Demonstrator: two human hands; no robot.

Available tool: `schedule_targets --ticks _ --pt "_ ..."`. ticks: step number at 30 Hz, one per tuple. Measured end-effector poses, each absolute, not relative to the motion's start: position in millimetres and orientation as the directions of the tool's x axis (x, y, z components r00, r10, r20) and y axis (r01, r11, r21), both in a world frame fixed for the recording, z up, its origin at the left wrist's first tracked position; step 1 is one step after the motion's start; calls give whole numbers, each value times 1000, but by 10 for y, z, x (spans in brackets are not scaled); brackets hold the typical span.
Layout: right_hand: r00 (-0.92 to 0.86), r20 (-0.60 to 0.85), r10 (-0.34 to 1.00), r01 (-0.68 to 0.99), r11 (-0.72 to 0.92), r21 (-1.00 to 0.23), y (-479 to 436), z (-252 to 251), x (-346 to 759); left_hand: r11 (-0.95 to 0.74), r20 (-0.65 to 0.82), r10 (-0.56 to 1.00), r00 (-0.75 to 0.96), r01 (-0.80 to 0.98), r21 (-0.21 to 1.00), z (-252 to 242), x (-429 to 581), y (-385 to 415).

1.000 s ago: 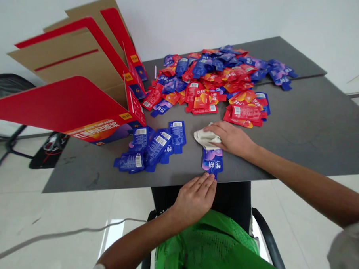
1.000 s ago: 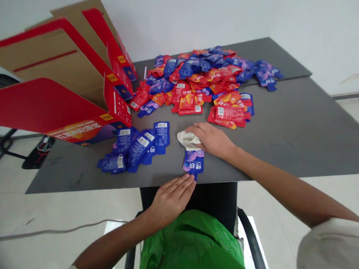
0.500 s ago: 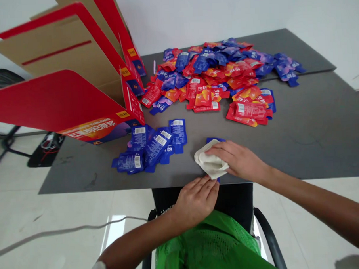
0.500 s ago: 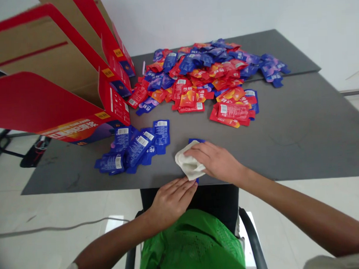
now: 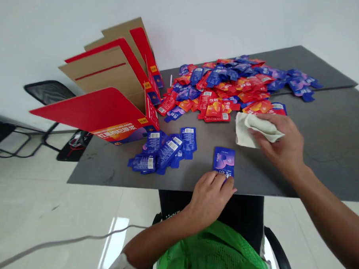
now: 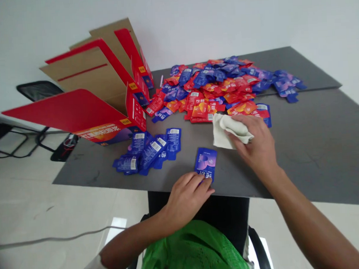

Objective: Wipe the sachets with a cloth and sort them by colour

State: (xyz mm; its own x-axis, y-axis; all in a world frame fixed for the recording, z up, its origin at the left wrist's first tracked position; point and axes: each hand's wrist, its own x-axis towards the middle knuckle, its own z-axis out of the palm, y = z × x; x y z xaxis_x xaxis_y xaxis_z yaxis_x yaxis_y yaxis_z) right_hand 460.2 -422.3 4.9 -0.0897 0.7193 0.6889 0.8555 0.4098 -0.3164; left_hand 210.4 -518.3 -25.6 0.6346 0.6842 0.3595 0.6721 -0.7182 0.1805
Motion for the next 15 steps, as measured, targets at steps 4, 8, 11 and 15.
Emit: schedule_targets --ticks 4,8,11,15 --pt "58 671 739 850 316 -422 -4301 -83 4695 -548 298 827 476 801 242 -309 2286 -5142" --pt "152 647 748 825 265 -499 -4268 -151 4744 -439 252 887 386 874 207 -275 2417 -5110" --pt "177 622 763 802 255 -540 -4259 -143 4764 -390 165 915 368 911 134 -104 2544 -5045" --pt "194 606 772 786 247 -567 -4262 -135 4801 -334 -39 941 336 941 59 168 2693 -4937"
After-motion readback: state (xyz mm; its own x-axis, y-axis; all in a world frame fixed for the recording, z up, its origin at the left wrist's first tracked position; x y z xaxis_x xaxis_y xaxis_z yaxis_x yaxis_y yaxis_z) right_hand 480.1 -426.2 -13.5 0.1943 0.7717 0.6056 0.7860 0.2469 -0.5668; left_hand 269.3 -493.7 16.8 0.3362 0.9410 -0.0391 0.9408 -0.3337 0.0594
